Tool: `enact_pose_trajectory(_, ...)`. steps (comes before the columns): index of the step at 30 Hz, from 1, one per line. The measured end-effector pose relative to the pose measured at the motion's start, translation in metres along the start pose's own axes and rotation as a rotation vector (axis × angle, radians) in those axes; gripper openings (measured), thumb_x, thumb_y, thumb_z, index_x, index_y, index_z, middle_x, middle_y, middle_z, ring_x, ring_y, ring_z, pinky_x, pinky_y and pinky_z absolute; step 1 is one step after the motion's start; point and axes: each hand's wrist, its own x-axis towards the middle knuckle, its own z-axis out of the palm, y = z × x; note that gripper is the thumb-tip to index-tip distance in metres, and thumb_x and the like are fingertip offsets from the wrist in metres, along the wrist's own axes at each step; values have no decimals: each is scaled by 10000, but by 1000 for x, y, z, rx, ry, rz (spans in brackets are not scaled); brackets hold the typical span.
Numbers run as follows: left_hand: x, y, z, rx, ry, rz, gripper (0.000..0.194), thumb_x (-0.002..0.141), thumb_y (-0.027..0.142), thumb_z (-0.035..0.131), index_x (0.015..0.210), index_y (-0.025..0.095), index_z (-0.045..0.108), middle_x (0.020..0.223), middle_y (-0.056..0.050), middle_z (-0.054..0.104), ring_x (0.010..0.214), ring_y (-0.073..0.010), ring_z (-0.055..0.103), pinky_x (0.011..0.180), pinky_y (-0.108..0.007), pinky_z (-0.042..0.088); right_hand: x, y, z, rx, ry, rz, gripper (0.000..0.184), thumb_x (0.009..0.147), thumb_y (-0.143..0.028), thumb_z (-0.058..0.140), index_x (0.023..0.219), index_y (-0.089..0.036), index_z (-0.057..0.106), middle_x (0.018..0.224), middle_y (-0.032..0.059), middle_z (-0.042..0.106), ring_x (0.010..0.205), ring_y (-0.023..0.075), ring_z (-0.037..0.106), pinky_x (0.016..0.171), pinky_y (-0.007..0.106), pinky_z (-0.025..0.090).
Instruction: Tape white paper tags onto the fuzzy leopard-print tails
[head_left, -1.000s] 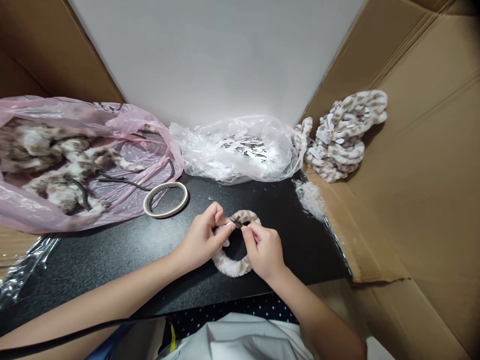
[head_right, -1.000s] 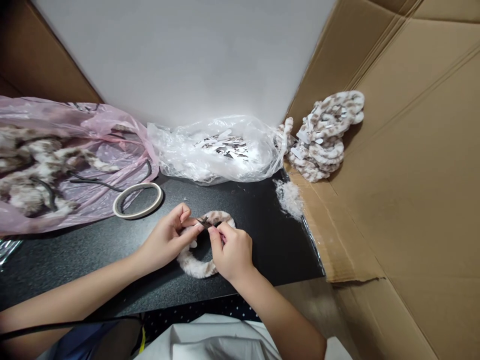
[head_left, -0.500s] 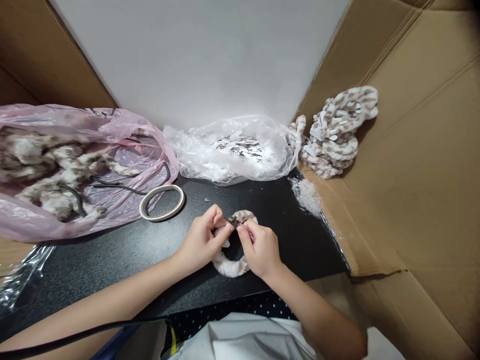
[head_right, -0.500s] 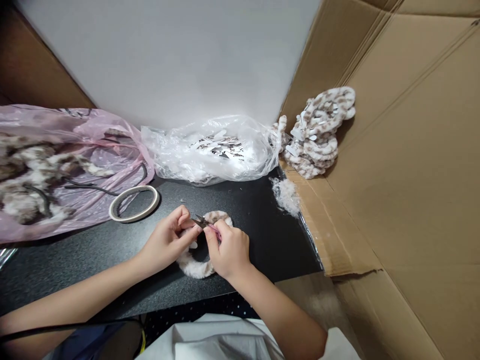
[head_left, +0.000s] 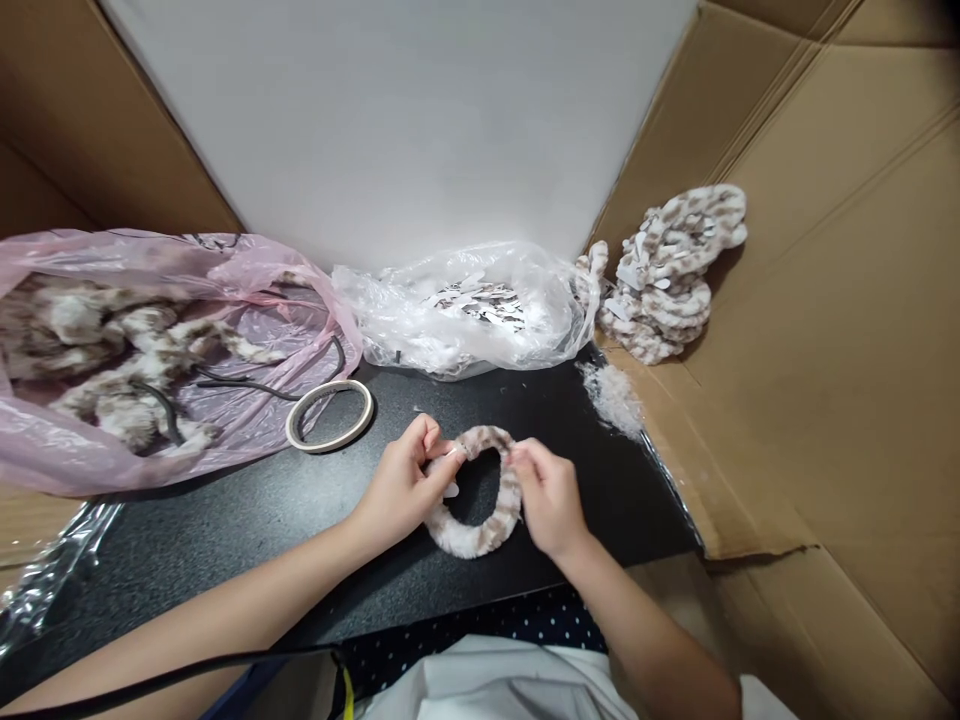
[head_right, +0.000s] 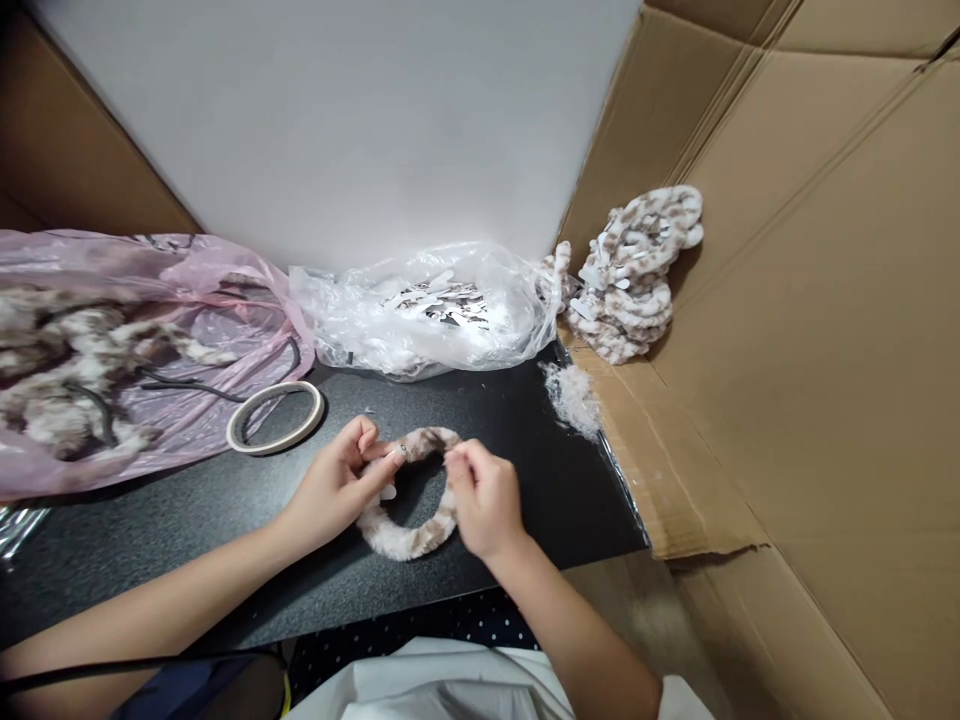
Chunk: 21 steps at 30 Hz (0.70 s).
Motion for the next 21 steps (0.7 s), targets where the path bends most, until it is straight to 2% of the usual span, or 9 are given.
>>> enact_pose_trajectory(2, 0, 2, -2, -61, -36, -16, 288, 867, 285, 579, 799, 223, 305, 660, 82, 430, 553, -61, 433, 533, -161, 361, 10, 18, -33, -99, 132, 56, 387, 949, -467, 389, 880, -169, 627, 642, 19, 618, 549, 146, 550, 537, 228, 368)
enact_pose_trajectory(4, 1, 5, -2, -116, -67, -50, 262, 857, 298, 599, 829, 217, 351, 680, 72, 490, 585, -72, 513, 556, -172, 402, 23, 47, -75, -314, 319, 123, 418, 918, -513, 423, 1022, -161, 623, 705, 51, 661, 588, 181, 573, 563, 259, 391)
enact_pose_trajectory(6, 2, 6, -3, -189, -82, -108, 273, 831, 324, 637, 841, 208, 390, 668, 66, 535, 599, -84, 564, 557, -173, 423, 35, 80, -117, -554, 428, 210, 434, 897, -528, 445, 999, -154, 640, 816, 111, 697, 704, 235, 613, 623, 306, 416)
enact_pose_trajectory(8, 6, 7, -3, -291, -100, -191, 312, 794, 359, 679, 829, 199, 413, 662, 47, 593, 595, -89, 587, 547, -170, 434, 42, 110, -150, -797, 389, 289, 417, 896, -499, 449, 893, -146, 672, 853, 153, 697, 787, 282, 607, 670, 359, 424)
enact_pose_trajectory(10, 9, 7, -3, -402, -117, -271, 355, 753, 384, 719, 814, 190, 428, 682, 15, 654, 595, -92, 606, 555, -170, 451, 45, 133, -170, -945, 309, 296, 371, 889, -453, 480, 841, -153, 694, 948, 162, 692, 879, 304, 585, 721, 394, 429)
enact_pose_trajectory(13, 14, 7, -4, -544, -100, -350, 417, 688, 367, 782, 844, 192, 437, 727, -26, 713, 602, -94, 632, 580, -167, 471, 46, 154, -181, -1010, 270, 306, 326, 866, -436, 533, 869, -163, 712, 1040, 160, 665, 942, 314, 556, 747, 423, 439)
enact_pose_trajectory(16, 17, 8, -7, -632, -53, -378, 479, 637, 318, 827, 875, 201, 428, 720, -26, 727, 577, -87, 630, 570, -154, 465, 50, 149, -177, -958, 307, 273, 305, 837, -413, 572, 918, -154, 711, 1080, 172, 646, 993, 336, 546, 794, 464, 448)
enact_pose_trajectory(19, 19, 9, -9, -658, -85, -389, 483, 635, 289, 835, 882, 202, 430, 739, -35, 730, 565, -90, 629, 558, -159, 465, 57, 109, -153, -723, 312, 54, 288, 825, -351, 582, 1000, -148, 687, 1106, 160, 648, 1047, 319, 564, 904, 476, 442)
enact_pose_trajectory(21, 20, 9, -10, -652, -149, -423, 462, 665, 312, 817, 908, 201, 440, 771, -54, 734, 558, -107, 638, 545, -180, 471, 60, 65, -124, -444, 160, -95, 268, 852, -355, 575, 1034, -182, 670, 1087, 120, 663, 999, 265, 610, 895, 422, 478)
